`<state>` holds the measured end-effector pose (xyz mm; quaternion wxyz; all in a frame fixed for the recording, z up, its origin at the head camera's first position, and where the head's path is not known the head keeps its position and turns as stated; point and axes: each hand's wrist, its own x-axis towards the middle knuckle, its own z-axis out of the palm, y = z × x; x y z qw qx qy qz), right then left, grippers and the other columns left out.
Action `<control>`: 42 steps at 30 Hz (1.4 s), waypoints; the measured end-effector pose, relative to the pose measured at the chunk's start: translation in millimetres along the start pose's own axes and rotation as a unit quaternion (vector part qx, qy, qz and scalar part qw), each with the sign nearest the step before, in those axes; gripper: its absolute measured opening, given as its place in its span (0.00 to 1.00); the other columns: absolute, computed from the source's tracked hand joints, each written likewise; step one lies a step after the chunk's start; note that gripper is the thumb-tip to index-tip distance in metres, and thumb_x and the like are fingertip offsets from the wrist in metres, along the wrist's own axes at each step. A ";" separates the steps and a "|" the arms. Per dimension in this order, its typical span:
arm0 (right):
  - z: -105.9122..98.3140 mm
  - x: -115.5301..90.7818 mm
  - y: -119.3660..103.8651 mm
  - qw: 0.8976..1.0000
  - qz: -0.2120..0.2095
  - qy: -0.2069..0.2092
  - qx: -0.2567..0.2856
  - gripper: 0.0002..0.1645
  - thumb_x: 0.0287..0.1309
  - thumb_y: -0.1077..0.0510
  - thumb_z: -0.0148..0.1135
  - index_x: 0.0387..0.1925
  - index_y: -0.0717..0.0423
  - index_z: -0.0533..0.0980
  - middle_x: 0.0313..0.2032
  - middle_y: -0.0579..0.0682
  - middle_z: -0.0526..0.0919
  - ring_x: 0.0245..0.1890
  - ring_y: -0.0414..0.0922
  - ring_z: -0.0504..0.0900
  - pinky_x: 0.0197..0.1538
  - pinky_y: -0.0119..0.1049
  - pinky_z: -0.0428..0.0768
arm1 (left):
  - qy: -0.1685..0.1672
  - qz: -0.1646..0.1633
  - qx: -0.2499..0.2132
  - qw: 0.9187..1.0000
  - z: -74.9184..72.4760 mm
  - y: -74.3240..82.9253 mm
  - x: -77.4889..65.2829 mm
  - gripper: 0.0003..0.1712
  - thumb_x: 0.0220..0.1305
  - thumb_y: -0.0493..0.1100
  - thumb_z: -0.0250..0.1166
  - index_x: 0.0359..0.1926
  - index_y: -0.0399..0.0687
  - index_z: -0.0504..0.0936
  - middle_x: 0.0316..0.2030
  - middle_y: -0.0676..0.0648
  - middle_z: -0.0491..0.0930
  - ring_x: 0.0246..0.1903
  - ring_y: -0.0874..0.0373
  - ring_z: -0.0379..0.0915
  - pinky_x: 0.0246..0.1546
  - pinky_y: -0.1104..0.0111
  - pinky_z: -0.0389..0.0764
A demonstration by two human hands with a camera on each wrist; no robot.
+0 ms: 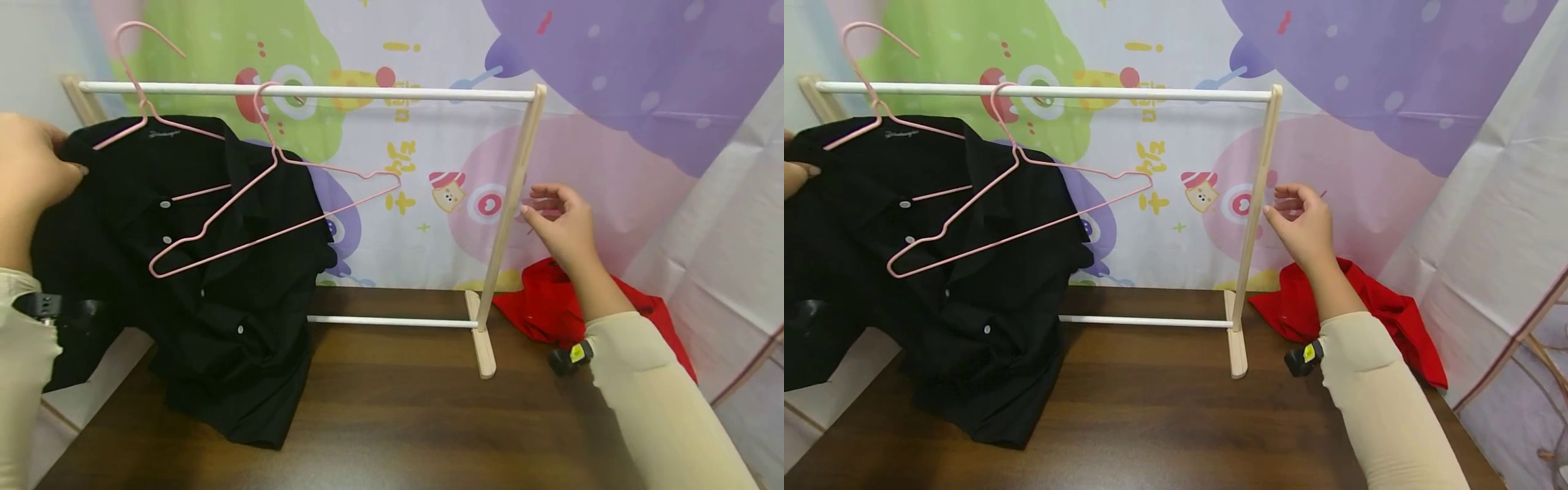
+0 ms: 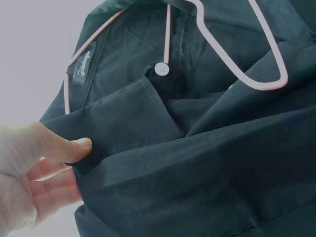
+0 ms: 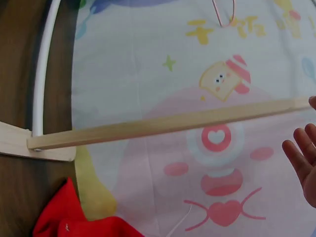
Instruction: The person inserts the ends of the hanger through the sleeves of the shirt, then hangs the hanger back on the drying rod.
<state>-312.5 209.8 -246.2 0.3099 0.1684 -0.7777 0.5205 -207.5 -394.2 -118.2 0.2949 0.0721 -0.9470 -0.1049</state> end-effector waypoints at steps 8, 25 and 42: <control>3.8 16.9 8.9 0.991 0.059 -0.033 0.112 0.32 0.54 0.67 0.68 0.62 0.65 0.71 0.56 0.55 0.77 0.47 0.44 0.80 0.43 0.26 0.78 | -0.026 -0.002 0.056 0.998 -0.5 -0.5 10.1 0.16 0.50 0.35 0.59 0.35 0.21 0.72 0.27 0.23 0.71 0.38 0.26 0.65 0.47 0.38 0.59; 3.7 16.9 20.4 0.953 0.119 -0.116 0.253 0.32 0.56 0.74 0.62 0.62 0.61 0.67 0.43 0.47 0.81 0.39 0.38 0.82 0.39 0.30 0.82 | -0.073 -0.061 0.046 0.994 15.6 -3.2 6.3 0.20 0.56 0.36 0.59 0.44 0.20 0.72 0.41 0.21 0.72 0.42 0.27 0.68 0.51 0.39 0.63; 8.7 16.0 19.5 0.936 0.138 -0.133 0.296 0.40 0.57 0.74 0.62 0.69 0.70 0.59 0.39 0.48 0.83 0.36 0.40 0.85 0.39 0.34 0.83 | -0.081 -0.048 0.056 0.994 32.1 -26.2 -1.2 0.18 0.56 0.37 0.62 0.40 0.22 0.75 0.35 0.23 0.75 0.39 0.30 0.69 0.48 0.40 0.64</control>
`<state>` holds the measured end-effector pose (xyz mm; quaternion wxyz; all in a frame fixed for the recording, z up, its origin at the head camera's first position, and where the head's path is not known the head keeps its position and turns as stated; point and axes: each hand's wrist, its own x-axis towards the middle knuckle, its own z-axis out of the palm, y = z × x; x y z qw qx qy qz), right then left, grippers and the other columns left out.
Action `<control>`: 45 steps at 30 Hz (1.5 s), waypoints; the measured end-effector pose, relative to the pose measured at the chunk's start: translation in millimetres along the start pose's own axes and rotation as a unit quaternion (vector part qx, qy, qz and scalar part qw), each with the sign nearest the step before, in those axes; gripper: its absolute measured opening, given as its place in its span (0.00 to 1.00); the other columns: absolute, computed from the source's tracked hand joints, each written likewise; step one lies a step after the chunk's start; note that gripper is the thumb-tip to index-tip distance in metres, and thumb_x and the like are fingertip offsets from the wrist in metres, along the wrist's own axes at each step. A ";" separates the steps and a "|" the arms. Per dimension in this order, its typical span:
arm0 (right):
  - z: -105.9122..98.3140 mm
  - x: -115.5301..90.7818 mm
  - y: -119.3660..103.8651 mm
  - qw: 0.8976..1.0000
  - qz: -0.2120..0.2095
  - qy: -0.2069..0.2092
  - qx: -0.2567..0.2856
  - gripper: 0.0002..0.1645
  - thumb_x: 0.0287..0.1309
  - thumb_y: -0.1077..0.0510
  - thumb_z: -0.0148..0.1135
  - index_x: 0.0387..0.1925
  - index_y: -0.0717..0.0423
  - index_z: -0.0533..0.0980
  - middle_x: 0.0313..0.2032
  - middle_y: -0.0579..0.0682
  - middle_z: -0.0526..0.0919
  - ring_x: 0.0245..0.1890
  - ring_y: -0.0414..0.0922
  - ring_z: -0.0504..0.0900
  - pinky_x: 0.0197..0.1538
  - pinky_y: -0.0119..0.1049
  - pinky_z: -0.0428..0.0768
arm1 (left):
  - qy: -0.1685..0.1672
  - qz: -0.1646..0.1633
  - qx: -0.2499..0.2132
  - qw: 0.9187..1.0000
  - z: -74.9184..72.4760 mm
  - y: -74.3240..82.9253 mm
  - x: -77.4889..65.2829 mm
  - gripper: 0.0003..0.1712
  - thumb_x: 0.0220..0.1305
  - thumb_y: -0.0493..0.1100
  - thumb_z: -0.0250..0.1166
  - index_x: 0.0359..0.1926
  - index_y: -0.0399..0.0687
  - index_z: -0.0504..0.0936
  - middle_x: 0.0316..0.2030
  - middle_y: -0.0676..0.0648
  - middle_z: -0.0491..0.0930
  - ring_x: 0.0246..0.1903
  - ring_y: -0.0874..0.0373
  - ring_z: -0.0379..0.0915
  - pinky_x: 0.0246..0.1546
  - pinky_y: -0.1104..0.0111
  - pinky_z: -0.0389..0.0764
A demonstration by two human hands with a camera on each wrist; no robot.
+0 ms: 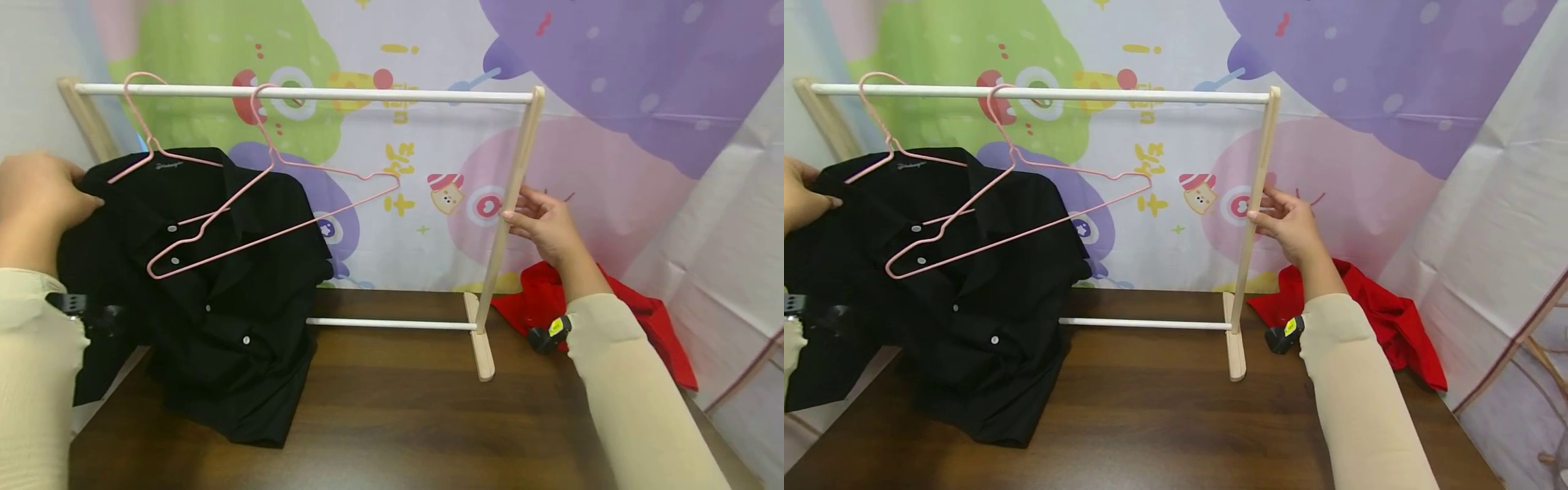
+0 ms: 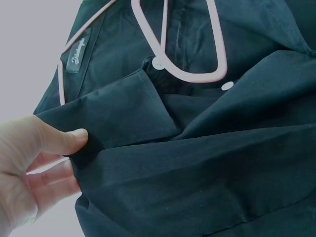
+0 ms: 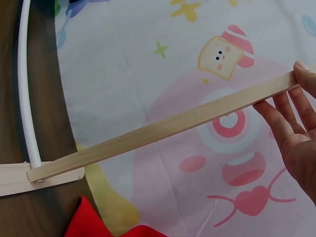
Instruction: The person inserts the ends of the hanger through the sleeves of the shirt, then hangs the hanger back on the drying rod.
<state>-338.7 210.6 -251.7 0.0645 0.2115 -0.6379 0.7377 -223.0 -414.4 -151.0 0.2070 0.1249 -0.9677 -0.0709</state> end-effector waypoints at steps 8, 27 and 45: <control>2.5 1.1 1.6 1.000 0.005 0.002 0.000 0.40 0.58 0.74 0.61 0.70 0.70 0.57 0.38 0.47 0.83 0.36 0.39 0.84 0.39 0.33 0.83 | -0.006 -0.009 0.019 1.000 7.8 -8.0 -8.4 0.25 0.60 0.40 0.60 0.52 0.23 0.71 0.50 0.20 0.70 0.48 0.24 0.66 0.57 0.39 0.60; 7.1 -3.5 1.9 0.996 0.006 0.043 -0.073 0.39 0.59 0.67 0.64 0.70 0.64 0.61 0.47 0.52 0.79 0.43 0.39 0.80 0.42 0.30 0.81 | 0.003 -0.013 -0.002 1.000 8.9 -2.0 -8.4 0.28 0.46 0.36 0.57 0.50 0.23 0.70 0.45 0.21 0.72 0.44 0.27 0.68 0.46 0.40 0.66; 10.9 -20.6 -17.9 0.949 -0.017 0.089 -0.301 0.25 0.59 0.64 0.65 0.58 0.66 0.73 0.52 0.61 0.78 0.43 0.38 0.79 0.42 0.23 0.77 | 0.219 0.142 -0.067 0.963 12.3 102.2 -44.6 0.16 0.58 0.36 0.56 0.41 0.25 0.80 0.36 0.26 0.75 0.41 0.30 0.68 0.43 0.41 0.66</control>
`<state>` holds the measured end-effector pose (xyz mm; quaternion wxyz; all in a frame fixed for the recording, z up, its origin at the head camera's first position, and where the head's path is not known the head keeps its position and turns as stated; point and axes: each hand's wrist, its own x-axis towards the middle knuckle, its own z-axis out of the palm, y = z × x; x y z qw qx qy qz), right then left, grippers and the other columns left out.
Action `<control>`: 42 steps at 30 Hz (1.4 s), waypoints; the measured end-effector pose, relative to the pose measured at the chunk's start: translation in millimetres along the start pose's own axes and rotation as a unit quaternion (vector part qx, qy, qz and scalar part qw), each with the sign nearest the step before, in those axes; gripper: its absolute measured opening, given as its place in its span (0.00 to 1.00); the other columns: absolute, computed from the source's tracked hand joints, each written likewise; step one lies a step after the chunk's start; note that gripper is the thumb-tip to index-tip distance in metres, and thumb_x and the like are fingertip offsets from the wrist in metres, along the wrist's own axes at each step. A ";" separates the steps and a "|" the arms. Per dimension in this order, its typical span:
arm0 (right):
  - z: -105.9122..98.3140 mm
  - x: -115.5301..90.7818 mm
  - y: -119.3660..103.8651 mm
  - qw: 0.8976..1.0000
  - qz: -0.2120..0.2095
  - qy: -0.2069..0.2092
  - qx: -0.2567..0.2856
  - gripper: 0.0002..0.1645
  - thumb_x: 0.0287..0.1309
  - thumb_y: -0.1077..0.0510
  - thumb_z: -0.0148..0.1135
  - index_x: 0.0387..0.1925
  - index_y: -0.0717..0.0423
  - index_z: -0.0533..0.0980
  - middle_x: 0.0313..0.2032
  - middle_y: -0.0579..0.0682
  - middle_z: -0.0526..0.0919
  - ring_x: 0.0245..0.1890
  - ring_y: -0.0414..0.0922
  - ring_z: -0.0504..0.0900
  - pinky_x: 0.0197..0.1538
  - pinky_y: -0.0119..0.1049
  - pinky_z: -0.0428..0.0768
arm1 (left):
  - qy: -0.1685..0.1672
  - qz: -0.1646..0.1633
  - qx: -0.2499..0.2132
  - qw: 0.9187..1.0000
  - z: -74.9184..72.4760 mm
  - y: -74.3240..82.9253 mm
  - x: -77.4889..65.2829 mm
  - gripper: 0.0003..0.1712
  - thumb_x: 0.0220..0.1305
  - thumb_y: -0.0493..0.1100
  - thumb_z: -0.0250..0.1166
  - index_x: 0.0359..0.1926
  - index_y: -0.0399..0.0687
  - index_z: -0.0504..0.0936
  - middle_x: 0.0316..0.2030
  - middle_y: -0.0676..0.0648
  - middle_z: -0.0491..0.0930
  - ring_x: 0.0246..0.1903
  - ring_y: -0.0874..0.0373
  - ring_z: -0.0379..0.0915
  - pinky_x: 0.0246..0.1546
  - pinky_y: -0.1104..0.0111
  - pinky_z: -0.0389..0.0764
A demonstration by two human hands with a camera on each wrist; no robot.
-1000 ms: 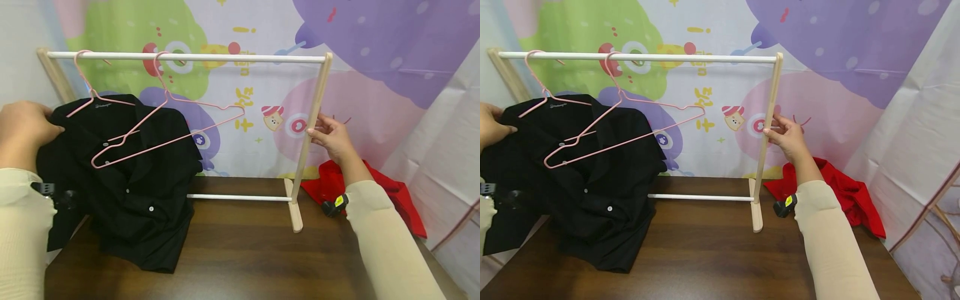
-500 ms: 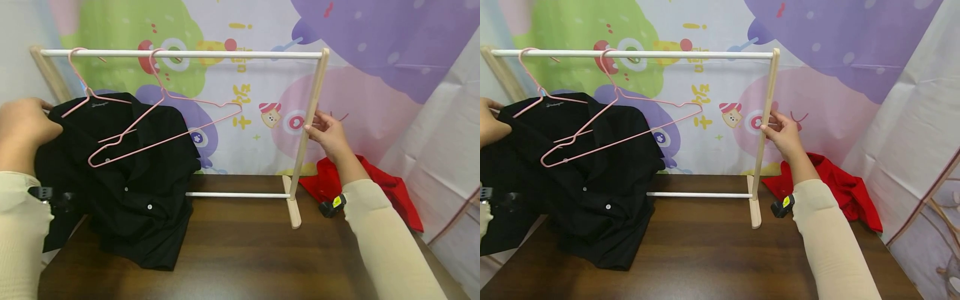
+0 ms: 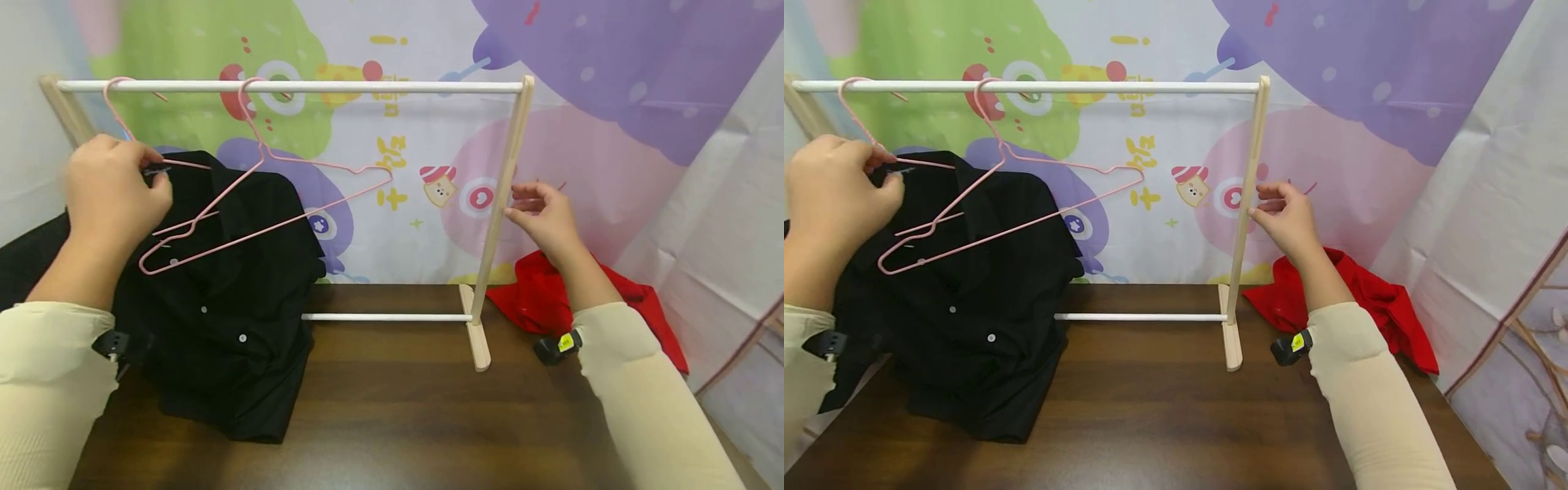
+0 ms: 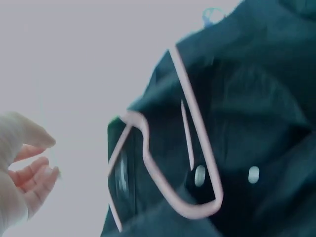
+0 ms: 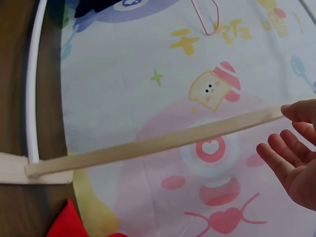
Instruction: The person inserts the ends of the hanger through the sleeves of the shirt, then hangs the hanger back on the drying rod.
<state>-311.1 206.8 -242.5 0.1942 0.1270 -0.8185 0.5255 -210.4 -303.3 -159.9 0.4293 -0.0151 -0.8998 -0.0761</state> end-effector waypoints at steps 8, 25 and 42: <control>-9.7 -26.8 1.1 0.993 -0.049 -0.038 -0.102 0.21 0.58 0.63 0.66 0.53 0.66 0.75 0.50 0.60 0.80 0.45 0.52 0.82 0.44 0.31 0.81 | 0.029 0.126 -0.116 0.985 27.8 55.8 -29.2 0.07 0.55 0.32 0.64 0.36 0.31 0.82 0.29 0.34 0.77 0.34 0.39 0.71 0.40 0.47 0.70; -25.9 -77.3 7.3 0.966 -0.184 -0.063 -0.171 0.27 0.49 0.70 0.71 0.53 0.63 0.75 0.49 0.57 0.76 0.46 0.52 0.79 0.51 0.42 0.79 | -0.095 0.222 -0.225 0.944 88.1 138.5 -104.5 0.14 0.51 0.36 0.73 0.41 0.40 0.83 0.35 0.45 0.78 0.33 0.52 0.74 0.35 0.60 0.76; -59.8 -114.7 40.4 0.956 -0.200 -0.034 -0.213 0.29 0.43 0.70 0.75 0.50 0.64 0.76 0.48 0.54 0.77 0.45 0.45 0.74 0.50 0.13 0.66 | -0.160 0.277 -0.299 0.899 153.0 227.6 -145.4 0.15 0.52 0.37 0.71 0.43 0.43 0.83 0.42 0.48 0.78 0.44 0.52 0.75 0.48 0.63 0.75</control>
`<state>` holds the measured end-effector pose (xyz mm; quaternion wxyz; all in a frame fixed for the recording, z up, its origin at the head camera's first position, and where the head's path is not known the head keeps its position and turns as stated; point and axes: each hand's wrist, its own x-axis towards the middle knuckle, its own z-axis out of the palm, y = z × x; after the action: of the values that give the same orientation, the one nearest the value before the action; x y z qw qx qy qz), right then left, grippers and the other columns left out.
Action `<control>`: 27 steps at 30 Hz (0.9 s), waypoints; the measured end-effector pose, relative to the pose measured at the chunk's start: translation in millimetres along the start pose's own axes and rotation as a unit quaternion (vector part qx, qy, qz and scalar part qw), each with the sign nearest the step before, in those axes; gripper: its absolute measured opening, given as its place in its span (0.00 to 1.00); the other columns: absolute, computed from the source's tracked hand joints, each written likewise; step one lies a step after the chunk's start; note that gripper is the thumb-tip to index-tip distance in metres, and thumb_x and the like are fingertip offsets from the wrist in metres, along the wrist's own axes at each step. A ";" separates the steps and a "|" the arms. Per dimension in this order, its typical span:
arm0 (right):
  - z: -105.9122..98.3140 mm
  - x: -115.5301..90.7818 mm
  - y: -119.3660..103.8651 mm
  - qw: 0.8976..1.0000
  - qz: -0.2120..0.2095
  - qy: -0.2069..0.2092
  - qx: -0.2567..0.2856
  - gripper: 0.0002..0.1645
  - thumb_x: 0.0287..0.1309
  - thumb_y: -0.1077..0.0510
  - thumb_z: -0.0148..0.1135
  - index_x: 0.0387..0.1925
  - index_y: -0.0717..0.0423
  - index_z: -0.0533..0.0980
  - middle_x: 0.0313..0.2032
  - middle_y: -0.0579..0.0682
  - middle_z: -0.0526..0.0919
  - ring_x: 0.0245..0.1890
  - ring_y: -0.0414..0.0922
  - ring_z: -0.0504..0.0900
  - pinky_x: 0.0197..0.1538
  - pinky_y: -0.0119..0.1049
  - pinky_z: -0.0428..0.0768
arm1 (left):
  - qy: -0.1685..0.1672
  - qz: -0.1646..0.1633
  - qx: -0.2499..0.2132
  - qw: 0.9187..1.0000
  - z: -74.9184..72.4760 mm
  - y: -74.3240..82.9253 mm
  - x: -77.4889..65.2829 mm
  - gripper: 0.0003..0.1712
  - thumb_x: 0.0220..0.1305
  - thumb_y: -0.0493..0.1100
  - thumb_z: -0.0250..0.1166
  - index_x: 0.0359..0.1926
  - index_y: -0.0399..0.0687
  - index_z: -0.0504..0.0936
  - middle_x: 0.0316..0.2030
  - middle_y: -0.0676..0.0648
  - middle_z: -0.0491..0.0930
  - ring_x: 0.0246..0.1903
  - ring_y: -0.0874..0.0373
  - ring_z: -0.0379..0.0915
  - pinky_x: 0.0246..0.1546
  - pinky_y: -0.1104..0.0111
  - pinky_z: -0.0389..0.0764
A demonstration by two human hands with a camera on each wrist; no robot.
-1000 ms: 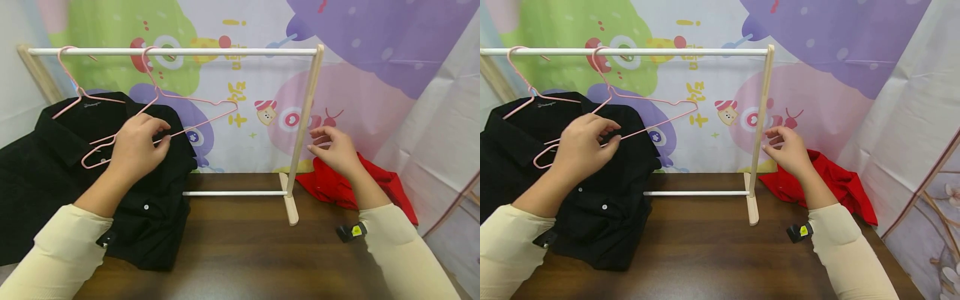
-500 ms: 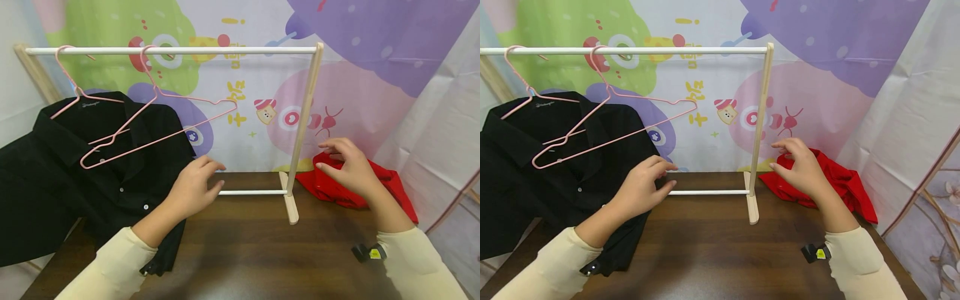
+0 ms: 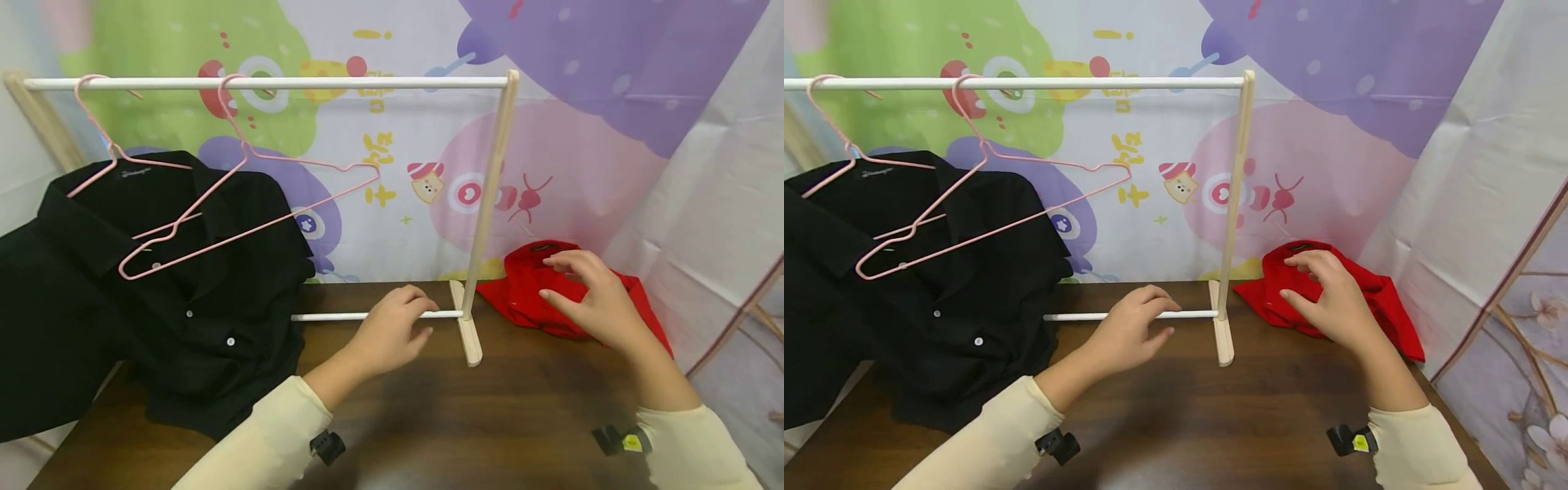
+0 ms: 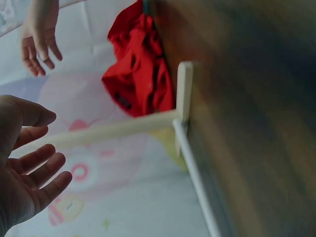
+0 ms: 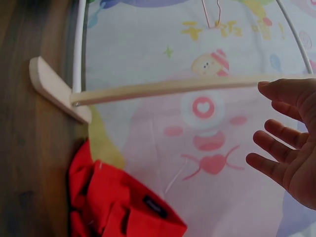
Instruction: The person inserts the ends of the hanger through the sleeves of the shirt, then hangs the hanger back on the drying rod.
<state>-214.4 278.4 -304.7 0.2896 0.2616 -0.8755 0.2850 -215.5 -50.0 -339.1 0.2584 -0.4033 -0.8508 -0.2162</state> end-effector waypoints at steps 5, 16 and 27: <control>-2.9 -12.3 11.2 1.000 0.007 0.014 0.001 0.30 0.42 0.71 0.75 0.50 0.64 0.76 0.48 0.54 0.78 0.45 0.33 0.71 0.50 0.13 0.66 | -0.036 0.006 0.006 0.999 24.2 11.0 10.0 0.14 0.54 0.37 0.70 0.44 0.44 0.83 0.43 0.48 0.79 0.43 0.54 0.76 0.46 0.65 0.76; -9.9 -38.9 42.9 0.999 0.032 0.021 -0.016 0.32 0.40 0.72 0.74 0.52 0.68 0.76 0.52 0.64 0.75 0.54 0.45 0.69 0.49 0.09 0.61 | -0.078 -0.027 -0.004 0.997 65.4 26.9 28.4 0.16 0.55 0.39 0.69 0.47 0.47 0.84 0.45 0.50 0.80 0.47 0.54 0.76 0.49 0.69 0.76; -8.6 -50.8 78.4 0.995 0.089 0.020 -0.042 0.31 0.43 0.69 0.74 0.52 0.69 0.75 0.55 0.70 0.71 0.56 0.66 0.66 0.55 0.24 0.65 | -0.061 -0.068 -0.014 0.996 111.4 31.8 52.5 0.17 0.58 0.43 0.68 0.50 0.49 0.83 0.46 0.51 0.79 0.48 0.57 0.75 0.52 0.72 0.73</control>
<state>-224.8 353.9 -359.5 0.2908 0.1647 -0.9006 0.2779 -248.1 62.9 -387.9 0.1849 -0.3604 -0.8873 -0.2206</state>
